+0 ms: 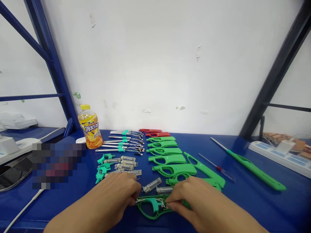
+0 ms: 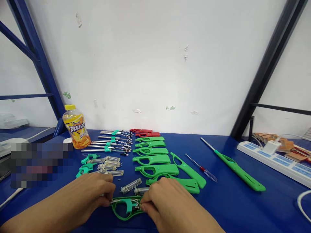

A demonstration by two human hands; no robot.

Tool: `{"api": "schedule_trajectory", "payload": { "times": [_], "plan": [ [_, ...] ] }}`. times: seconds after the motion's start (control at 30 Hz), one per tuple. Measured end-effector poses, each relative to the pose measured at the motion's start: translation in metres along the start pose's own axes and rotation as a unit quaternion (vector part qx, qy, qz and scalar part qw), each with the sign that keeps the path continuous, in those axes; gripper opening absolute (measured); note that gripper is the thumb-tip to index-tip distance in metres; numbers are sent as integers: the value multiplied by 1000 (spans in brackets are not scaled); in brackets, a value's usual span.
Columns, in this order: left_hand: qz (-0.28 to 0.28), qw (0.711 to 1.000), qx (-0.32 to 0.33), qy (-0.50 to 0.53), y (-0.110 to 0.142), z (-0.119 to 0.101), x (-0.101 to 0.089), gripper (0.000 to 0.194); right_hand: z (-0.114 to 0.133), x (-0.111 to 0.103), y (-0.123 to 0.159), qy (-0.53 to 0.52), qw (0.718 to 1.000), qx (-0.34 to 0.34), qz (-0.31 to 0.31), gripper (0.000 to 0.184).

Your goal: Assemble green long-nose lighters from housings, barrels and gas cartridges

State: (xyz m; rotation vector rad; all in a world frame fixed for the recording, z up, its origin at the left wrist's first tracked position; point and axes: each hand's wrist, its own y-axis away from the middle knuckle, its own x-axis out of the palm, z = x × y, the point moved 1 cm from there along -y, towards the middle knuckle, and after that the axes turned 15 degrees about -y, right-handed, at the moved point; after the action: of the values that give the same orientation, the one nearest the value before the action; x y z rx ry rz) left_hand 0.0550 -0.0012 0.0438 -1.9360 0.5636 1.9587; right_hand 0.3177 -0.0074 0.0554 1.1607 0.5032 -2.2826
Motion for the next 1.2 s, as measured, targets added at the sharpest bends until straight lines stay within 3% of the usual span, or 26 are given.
{"api": "schedule_trajectory", "payload": {
  "times": [0.17,0.37,0.47,0.63,0.97,1.2],
  "plan": [
    [11,1000,26,-6,-2,6,3,27,3,-6,-4,1,1000,3,3,30],
    [10,997,64,-48,-6,12,-4,41,4,-1,-17,1,998,-46,-52,25],
    [-7,995,38,-93,-8,12,-12,46,4,9,-30,36,995,-69,-56,22],
    [-20,990,-1,-140,-16,10,-17,32,4,21,-42,60,994,-80,-33,14],
    [-33,987,8,-159,-30,10,1,21,1,34,-46,51,995,-75,-48,5],
    [-37,984,-24,-171,-30,24,-10,32,-3,38,-49,50,993,-94,-50,10]
  ]
}}
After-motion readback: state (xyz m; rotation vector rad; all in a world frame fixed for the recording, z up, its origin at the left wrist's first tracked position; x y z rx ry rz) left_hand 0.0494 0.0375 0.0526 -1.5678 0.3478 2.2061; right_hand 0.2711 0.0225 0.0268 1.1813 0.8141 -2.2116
